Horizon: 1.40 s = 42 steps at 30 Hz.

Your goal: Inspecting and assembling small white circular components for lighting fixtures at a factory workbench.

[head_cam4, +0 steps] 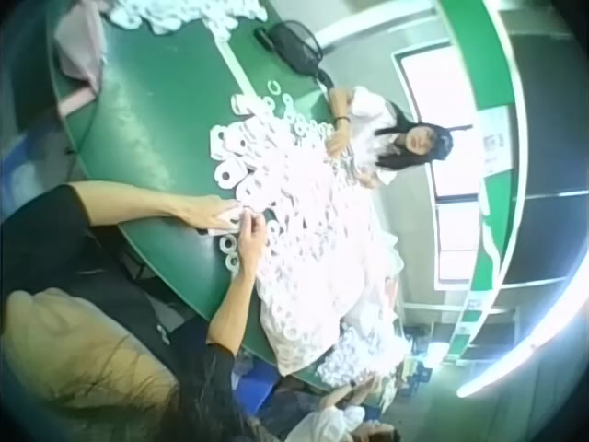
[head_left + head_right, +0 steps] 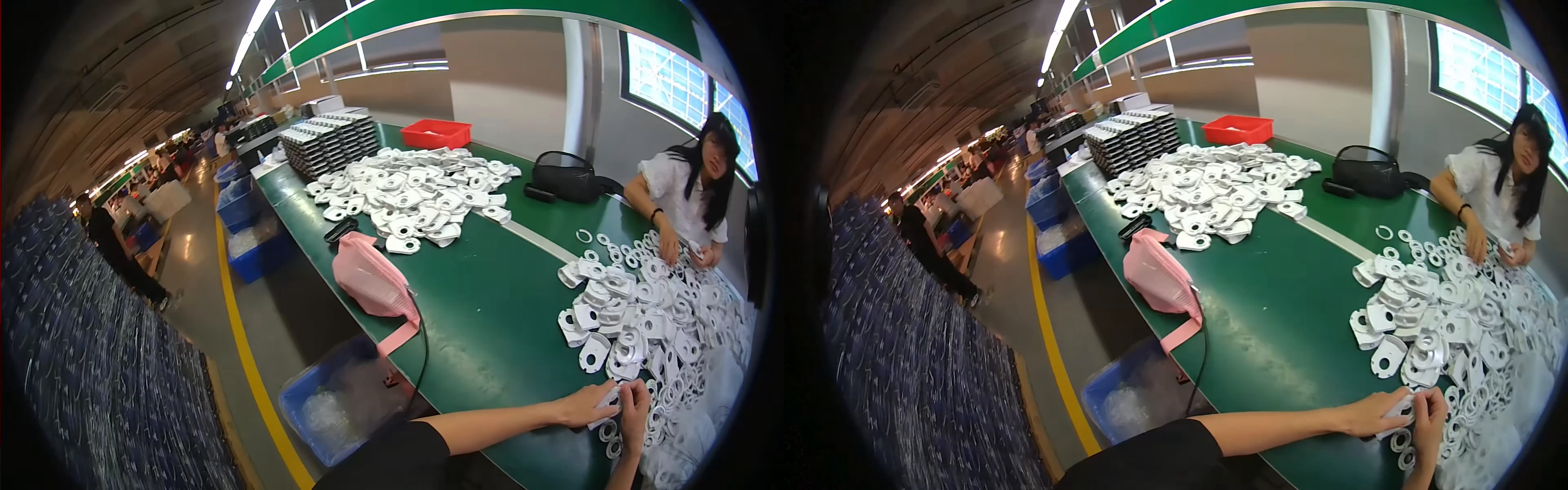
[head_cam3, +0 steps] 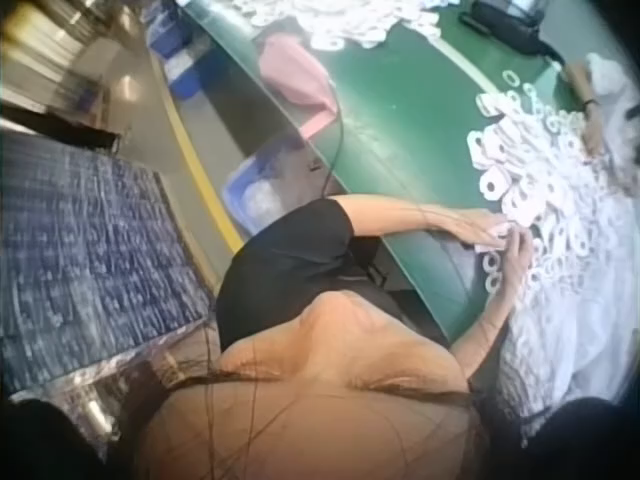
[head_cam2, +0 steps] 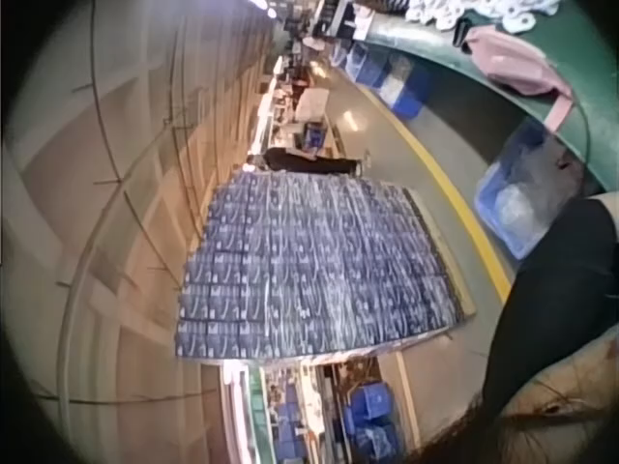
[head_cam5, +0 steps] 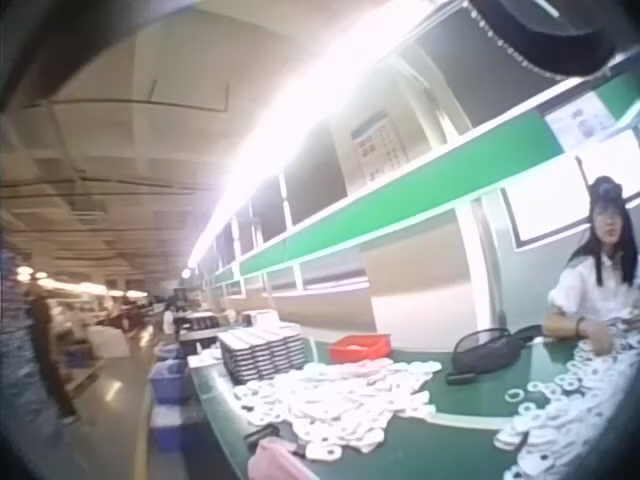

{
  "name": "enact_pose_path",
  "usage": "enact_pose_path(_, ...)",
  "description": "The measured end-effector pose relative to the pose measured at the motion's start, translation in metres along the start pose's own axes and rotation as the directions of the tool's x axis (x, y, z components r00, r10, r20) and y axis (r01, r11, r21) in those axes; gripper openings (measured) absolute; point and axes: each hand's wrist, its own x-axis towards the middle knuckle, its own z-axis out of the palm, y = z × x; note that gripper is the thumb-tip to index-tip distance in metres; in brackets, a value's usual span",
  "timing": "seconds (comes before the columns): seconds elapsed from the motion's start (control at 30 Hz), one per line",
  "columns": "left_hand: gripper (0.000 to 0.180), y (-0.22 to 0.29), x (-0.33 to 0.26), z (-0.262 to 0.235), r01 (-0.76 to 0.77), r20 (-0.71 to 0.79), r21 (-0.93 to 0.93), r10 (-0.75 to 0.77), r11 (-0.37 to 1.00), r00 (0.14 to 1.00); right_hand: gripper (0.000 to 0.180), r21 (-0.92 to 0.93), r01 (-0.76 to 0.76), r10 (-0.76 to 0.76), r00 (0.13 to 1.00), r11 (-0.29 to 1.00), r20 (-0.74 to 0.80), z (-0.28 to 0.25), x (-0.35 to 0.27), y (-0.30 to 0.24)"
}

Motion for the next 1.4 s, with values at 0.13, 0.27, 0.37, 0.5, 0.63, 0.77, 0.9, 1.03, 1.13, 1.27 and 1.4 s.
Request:
enact_pose_path(0.13, 0.023, -0.002, -0.001, 0.003, 0.015, -0.135, 0.045, -0.009, 0.999, 0.991, 0.014, -0.012, 0.001, 0.000, 0.998, 1.000, 0.060, 0.008, -0.002, -0.007)
enact_pose_path(0.27, 0.025, -0.003, 0.000, 0.000, -0.080, -0.215, 0.130, 0.107, 0.988, 0.971, 0.015, -0.081, 0.053, -0.045, 0.994, 0.995, 0.100, 0.014, -0.004, -0.010)
enact_pose_path(0.37, 0.023, 0.002, 0.001, -0.004, -0.094, -0.199, 0.140, 0.121, 0.986, 0.973, 0.015, -0.027, 0.046, -0.043, 0.995, 0.999, 0.091, 0.014, -0.003, -0.007)
enact_pose_path(0.5, 0.022, -0.001, 0.005, -0.001, -0.114, -0.246, 0.133, 0.144, 0.985, 0.958, 0.017, 0.010, 0.113, -0.111, 0.987, 0.994, -0.118, 0.018, 0.000, 0.015)
enact_pose_path(0.63, 0.017, -0.011, 0.009, 0.011, -0.153, -0.457, -0.152, 0.068, 0.976, 0.887, 0.026, 0.279, 0.068, -0.001, 0.972, 0.958, -0.235, 0.026, 0.003, 0.012)
enact_pose_path(0.77, 0.014, 0.002, 0.003, 0.016, -0.023, -0.181, -0.507, -0.081, 0.862, 0.980, 0.026, 0.298, 0.025, 0.063, 0.958, 0.954, -0.281, 0.014, 0.004, 0.026)
enact_pose_path(0.9, 0.019, 0.006, 0.005, 0.009, -0.098, -0.236, -0.382, 0.005, 0.919, 0.972, 0.024, 0.064, 0.097, -0.083, 0.975, 0.993, -0.205, 0.002, 0.007, 0.020)
enact_pose_path(1.03, 0.033, -0.015, 0.014, 0.004, -0.041, -0.152, -0.363, -0.015, 0.931, 0.988, 0.016, 0.064, 0.027, -0.027, 1.000, 0.998, 0.003, -0.006, 0.004, 0.014)
enact_pose_path(1.13, 0.030, -0.023, 0.013, 0.006, 0.003, -0.012, -0.299, -0.007, 0.954, 1.000, 0.014, 0.004, -0.011, 0.011, 0.995, 1.000, 0.101, -0.007, 0.003, 0.004)
enact_pose_path(1.27, 0.024, -0.013, 0.007, 0.007, -0.026, -0.230, 0.115, 0.052, 0.993, 0.972, 0.014, -0.058, 0.007, -0.003, 0.998, 0.998, 0.066, 0.003, 0.001, 0.004)
enact_pose_path(1.4, 0.024, -0.005, 0.003, -0.006, 0.006, -0.257, 0.204, 0.048, 0.979, 0.965, 0.016, -0.181, 0.049, -0.050, 0.999, 0.982, 0.000, 0.013, -0.002, 0.000)
